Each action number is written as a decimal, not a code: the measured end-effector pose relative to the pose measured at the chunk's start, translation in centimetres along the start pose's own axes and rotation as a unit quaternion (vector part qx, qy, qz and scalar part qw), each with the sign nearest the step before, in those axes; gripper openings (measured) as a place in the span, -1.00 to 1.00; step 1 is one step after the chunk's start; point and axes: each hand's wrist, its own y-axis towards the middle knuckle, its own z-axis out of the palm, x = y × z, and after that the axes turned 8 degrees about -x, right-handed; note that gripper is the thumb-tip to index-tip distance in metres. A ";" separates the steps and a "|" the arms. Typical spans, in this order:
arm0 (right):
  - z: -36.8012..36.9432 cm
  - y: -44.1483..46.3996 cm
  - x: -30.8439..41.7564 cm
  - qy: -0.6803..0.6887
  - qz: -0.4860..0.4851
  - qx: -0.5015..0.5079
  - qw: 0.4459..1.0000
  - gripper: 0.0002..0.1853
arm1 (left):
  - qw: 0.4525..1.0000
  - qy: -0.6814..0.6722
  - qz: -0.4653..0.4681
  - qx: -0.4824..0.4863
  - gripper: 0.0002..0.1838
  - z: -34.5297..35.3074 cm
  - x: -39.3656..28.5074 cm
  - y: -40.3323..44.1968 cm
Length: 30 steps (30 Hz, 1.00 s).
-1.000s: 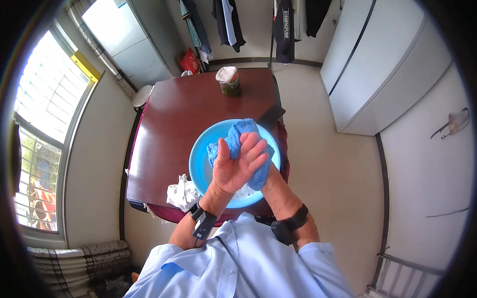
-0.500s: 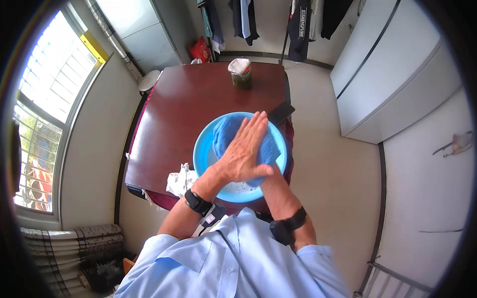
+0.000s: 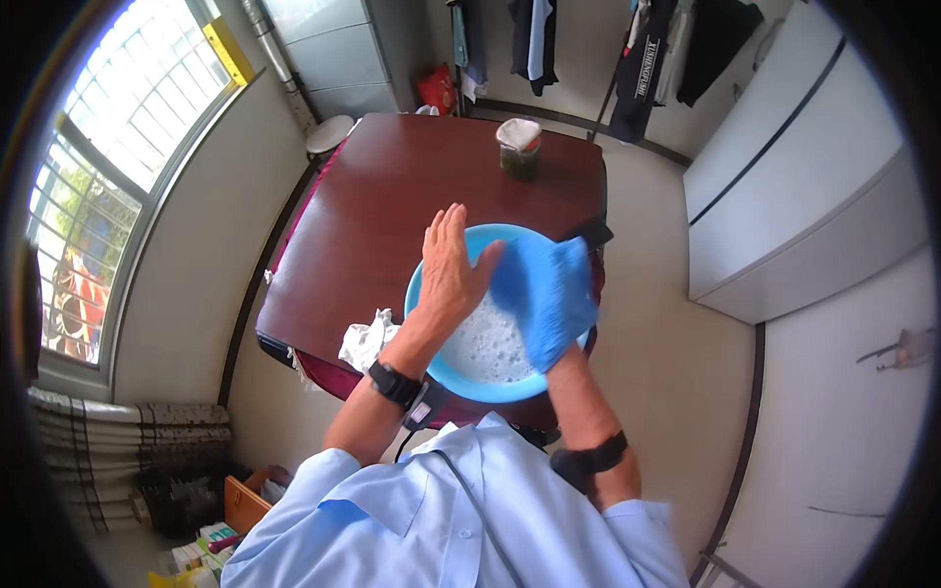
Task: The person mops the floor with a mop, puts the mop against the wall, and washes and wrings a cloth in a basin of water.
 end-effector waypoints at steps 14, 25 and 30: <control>-2.6 2.8 -9.8 -0.448 -0.117 0.073 0.883 -0.73 | 0.951 0.158 0.211 0.159 -0.42 1.7 -1.8 -2.9; 2.1 0.5 -2.9 -0.275 -0.265 0.146 0.913 -0.54 | 0.722 0.596 0.222 0.273 -0.36 5.9 -1.5 -2.2; 2.9 -0.6 -1.6 -0.248 -0.137 0.249 0.926 -0.33 | 0.789 0.559 0.132 0.217 -0.42 7.1 1.3 -3.8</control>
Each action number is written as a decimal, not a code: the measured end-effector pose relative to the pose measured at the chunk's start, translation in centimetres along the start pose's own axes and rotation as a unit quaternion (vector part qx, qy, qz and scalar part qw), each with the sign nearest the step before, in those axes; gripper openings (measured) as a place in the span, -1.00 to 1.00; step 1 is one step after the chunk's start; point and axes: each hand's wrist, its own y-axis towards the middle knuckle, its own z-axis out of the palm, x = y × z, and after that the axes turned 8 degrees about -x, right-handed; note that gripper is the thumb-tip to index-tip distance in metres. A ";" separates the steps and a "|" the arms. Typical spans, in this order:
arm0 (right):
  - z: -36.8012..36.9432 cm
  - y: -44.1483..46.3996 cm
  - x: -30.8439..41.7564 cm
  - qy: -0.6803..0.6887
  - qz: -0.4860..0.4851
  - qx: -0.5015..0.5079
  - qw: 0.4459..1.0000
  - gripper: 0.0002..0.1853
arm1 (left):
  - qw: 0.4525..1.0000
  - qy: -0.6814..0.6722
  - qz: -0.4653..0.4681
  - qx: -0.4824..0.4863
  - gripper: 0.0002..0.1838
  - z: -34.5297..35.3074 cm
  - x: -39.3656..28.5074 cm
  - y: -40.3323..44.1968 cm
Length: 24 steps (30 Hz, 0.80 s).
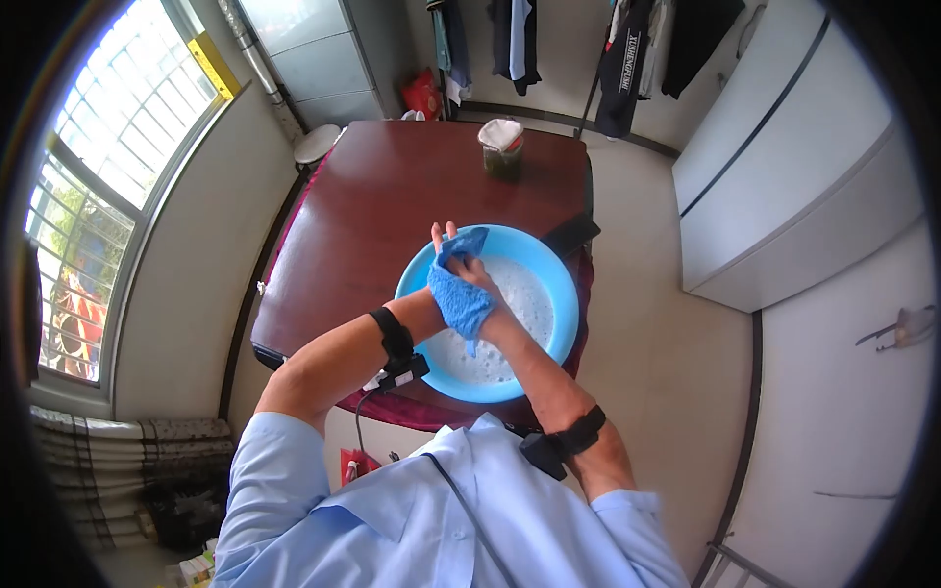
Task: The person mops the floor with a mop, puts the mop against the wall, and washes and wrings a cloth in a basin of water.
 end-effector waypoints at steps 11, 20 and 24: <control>-7.3 3.4 2.9 0.035 -0.126 -0.059 0.990 -0.67 | 0.351 -0.879 -0.061 0.318 -0.60 -2.3 11.0 2.8; -8.8 2.3 7.0 0.071 -0.080 -0.038 0.994 -0.37 | 0.132 -0.990 -0.058 -0.008 -0.47 -3.9 6.4 -3.0; -5.7 2.8 7.6 0.716 -0.002 -0.003 0.699 -0.37 | 0.136 -0.987 -0.084 -0.031 -0.46 -5.0 6.4 -2.5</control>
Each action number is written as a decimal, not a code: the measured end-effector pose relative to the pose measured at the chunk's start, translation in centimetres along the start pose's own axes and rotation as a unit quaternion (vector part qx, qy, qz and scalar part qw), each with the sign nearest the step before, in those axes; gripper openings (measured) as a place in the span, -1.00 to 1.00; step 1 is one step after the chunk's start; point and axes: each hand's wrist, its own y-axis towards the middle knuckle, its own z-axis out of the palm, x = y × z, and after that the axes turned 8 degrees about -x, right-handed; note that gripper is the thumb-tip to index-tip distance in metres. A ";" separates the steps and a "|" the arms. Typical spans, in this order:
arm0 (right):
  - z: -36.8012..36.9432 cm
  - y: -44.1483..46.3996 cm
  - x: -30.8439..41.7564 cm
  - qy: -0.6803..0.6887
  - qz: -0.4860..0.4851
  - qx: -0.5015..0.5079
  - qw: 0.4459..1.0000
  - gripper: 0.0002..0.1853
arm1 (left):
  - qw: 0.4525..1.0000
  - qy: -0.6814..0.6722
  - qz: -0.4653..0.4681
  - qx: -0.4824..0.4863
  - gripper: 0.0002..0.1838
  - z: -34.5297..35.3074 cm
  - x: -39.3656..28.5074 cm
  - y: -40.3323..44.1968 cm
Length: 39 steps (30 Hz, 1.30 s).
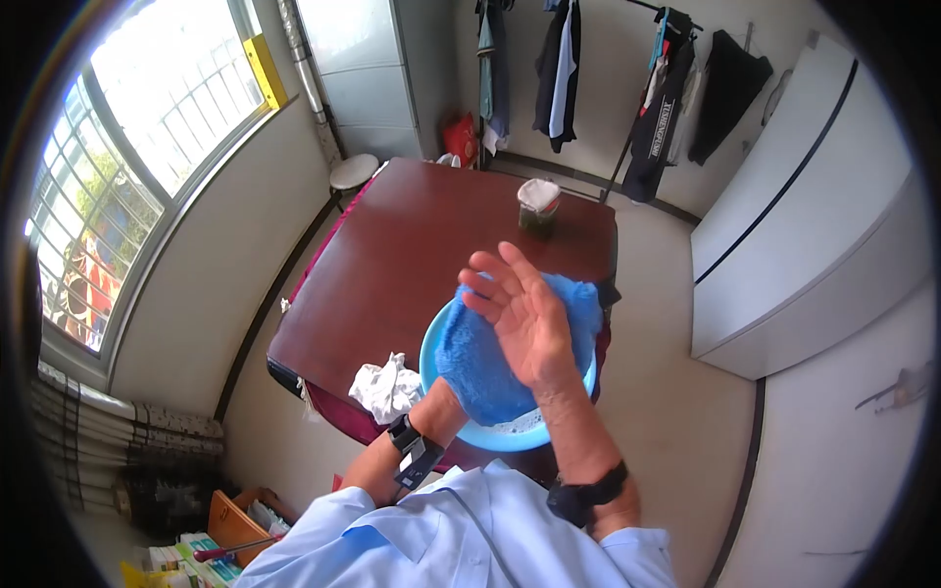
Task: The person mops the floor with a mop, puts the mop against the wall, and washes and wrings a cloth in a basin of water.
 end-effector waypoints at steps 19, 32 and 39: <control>1.2 -3.0 -2.0 -0.283 -0.145 -0.085 0.944 -0.31 | 0.992 -0.045 -0.064 -0.097 -0.57 2.4 -0.2 0.9; 2.2 -3.3 4.4 -0.725 -0.339 -0.075 0.595 -0.38 | 0.986 -0.064 -0.051 -0.143 -0.63 -0.8 -3.3 -0.2; -2.5 -3.5 1.9 -0.872 -0.271 -0.224 0.340 -0.44 | 0.942 0.310 0.085 0.100 -0.46 0.2 1.4 -2.4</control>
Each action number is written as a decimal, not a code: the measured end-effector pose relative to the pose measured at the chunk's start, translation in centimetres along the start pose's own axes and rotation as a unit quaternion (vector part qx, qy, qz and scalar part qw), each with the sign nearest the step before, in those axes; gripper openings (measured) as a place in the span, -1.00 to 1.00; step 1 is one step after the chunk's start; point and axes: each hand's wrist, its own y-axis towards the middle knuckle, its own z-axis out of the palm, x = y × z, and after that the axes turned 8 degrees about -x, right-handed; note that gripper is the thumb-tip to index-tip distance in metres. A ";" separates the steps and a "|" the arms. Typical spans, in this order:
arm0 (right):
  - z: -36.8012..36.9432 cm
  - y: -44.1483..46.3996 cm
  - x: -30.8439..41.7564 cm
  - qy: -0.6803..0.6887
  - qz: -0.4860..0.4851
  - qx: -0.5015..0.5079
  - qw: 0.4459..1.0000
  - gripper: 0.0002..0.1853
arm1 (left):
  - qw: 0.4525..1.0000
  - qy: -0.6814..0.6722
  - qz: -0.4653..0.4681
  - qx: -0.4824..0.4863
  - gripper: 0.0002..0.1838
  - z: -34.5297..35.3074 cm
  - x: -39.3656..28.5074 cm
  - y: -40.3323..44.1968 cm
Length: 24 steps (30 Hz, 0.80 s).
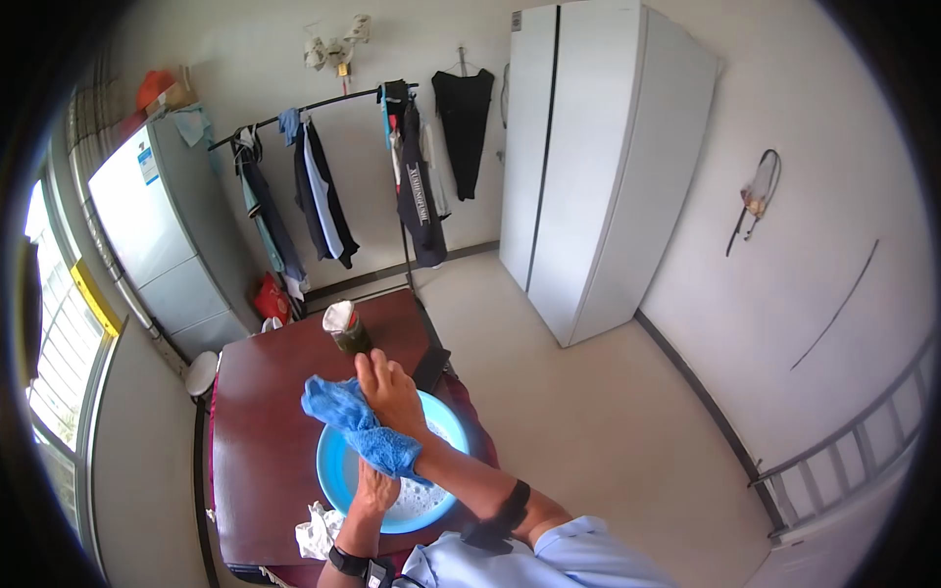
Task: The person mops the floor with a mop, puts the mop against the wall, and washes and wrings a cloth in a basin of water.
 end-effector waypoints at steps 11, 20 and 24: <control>-7.1 -9.7 4.4 0.096 0.133 0.110 0.980 -0.35 | 0.978 -0.091 -0.183 0.045 -0.32 1.8 -0.5 2.2; -20.1 -18.2 2.4 0.137 0.317 0.088 0.934 -0.61 | 0.863 -0.356 -0.326 0.148 -0.30 9.3 -6.0 -2.6; -22.6 -22.9 0.7 0.283 0.557 0.003 0.781 -0.64 | 0.876 -0.251 -0.340 0.233 -0.27 11.0 -13.2 -9.4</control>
